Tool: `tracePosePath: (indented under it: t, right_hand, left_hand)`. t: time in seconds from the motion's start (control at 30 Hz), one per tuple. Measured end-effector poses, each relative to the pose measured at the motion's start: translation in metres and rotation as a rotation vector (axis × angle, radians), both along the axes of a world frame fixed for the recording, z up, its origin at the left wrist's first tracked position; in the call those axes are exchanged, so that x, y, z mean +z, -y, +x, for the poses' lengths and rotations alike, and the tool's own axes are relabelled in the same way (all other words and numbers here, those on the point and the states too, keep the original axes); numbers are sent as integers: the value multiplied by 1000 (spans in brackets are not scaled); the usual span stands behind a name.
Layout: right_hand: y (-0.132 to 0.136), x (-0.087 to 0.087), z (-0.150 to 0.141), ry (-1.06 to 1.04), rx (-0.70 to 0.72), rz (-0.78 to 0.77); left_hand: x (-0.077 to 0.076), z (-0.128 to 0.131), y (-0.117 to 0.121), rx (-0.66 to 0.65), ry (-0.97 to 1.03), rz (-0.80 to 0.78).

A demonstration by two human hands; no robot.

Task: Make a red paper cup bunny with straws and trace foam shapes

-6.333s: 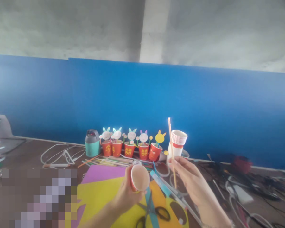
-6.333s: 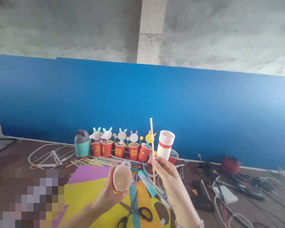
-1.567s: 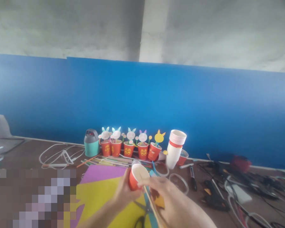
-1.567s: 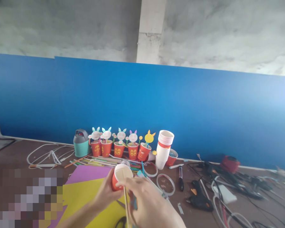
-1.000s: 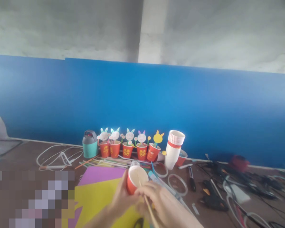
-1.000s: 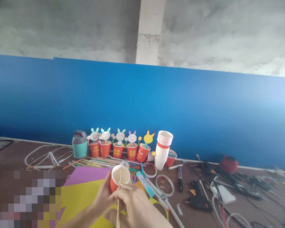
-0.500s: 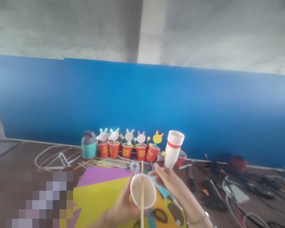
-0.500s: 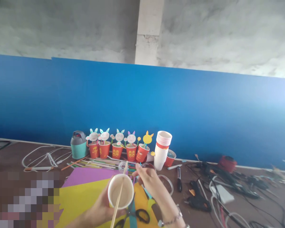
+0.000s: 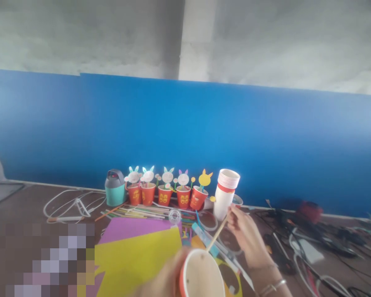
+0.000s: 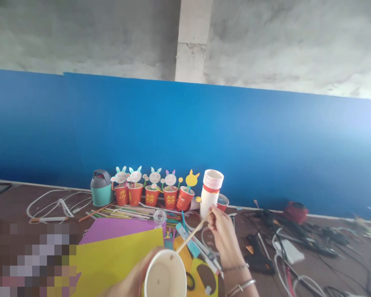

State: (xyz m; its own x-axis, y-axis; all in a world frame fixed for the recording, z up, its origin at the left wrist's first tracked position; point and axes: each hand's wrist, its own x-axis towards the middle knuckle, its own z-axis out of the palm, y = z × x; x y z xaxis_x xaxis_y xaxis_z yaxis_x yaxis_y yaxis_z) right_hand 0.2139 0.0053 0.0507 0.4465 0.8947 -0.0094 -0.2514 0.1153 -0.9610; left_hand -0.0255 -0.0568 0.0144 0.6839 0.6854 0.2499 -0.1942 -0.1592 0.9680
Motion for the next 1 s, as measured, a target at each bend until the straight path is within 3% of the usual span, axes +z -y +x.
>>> tracePosePath:
  t: [0.17, 0.27, 0.53, 0.67, 0.77, 0.83, 0.93, 1.0]
  right_hand:
    - [8, 2, 47, -45, -252, 24]
    - [16, 1, 75, -17, -343, -33]
    - [18, -22, 112, 464, -293, -427]
    - [14, -20, 118, 648, -217, -547]
    - [16, -1, 93, 754, -100, -466]
    - [22, 17, 58, 828, 129, -243]
    - [34, 40, -3, 769, 469, -78]
    - [43, 48, -35, 721, 561, -2]
  left_hand:
    - [-5, -1, 2, -4, -20, 13]
    - [-16, -1, 0, 112, -16, -7]
    - [-16, 4, -8, 198, 23, -44]
    - [-11, 4, -7, 225, 23, -51]
    - [-7, 5, -3, 248, 47, -104]
    - [-6, 6, -2, 253, 66, -133]
    - [-6, 6, -5, 238, 80, -131]
    - [-6, 6, -7, 241, 99, -121]
